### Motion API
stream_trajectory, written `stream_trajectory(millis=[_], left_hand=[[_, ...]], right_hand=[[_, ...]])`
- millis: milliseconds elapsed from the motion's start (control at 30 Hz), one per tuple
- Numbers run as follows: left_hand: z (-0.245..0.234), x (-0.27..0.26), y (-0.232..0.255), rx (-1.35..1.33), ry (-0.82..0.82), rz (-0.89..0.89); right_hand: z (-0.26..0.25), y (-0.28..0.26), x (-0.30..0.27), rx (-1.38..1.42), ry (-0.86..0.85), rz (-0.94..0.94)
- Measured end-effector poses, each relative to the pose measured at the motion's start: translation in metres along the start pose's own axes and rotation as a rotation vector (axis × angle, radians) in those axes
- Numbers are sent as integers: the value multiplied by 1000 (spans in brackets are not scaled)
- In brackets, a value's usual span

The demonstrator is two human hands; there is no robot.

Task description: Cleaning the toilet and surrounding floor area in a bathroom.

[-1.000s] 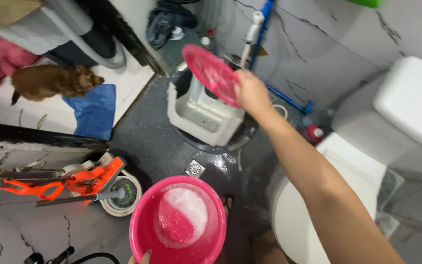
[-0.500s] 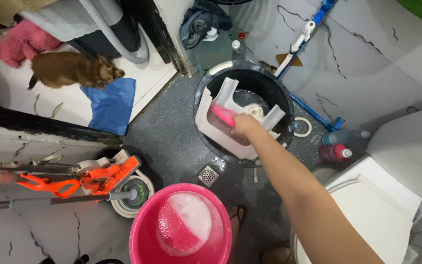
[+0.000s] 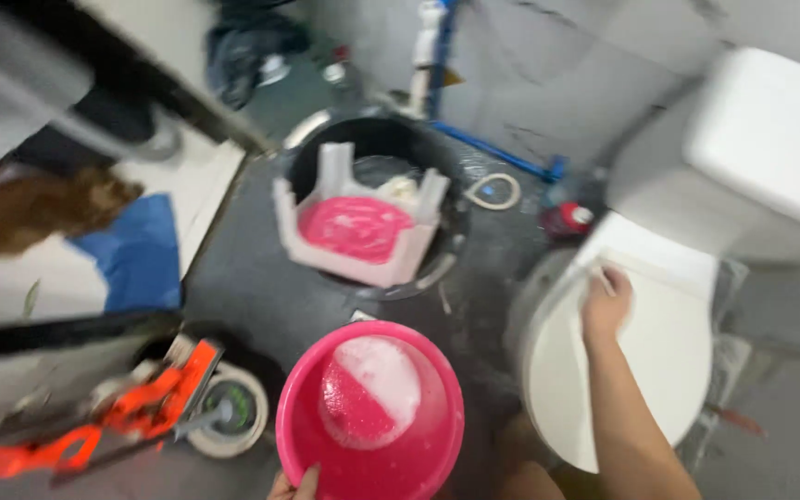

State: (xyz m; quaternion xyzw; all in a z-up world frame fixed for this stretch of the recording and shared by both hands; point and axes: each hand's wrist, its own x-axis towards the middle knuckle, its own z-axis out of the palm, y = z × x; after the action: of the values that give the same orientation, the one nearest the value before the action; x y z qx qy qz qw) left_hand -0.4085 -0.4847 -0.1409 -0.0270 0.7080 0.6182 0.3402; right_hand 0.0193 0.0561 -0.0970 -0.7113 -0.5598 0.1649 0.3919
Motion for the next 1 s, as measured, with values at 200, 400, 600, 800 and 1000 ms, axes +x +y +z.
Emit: stream_trajectory(millis=[200,400,600,800,1000], left_hand=[[139,-24,82,100,-127,-117],[242,-72,120,195,-289,-124],[242,-69,81,328,-206,14],[238,-93,72,138,-178,22],[241,-102,81,53,-264,-69]], right_hand=[[-183,239,-109,-757,-165,665],[-210,339,-169,-456,-279,1259],[-211,291,-197,371,94,1438],[-204,269,-199,161,92,1192],[-202,276,-199,94,66,1222]])
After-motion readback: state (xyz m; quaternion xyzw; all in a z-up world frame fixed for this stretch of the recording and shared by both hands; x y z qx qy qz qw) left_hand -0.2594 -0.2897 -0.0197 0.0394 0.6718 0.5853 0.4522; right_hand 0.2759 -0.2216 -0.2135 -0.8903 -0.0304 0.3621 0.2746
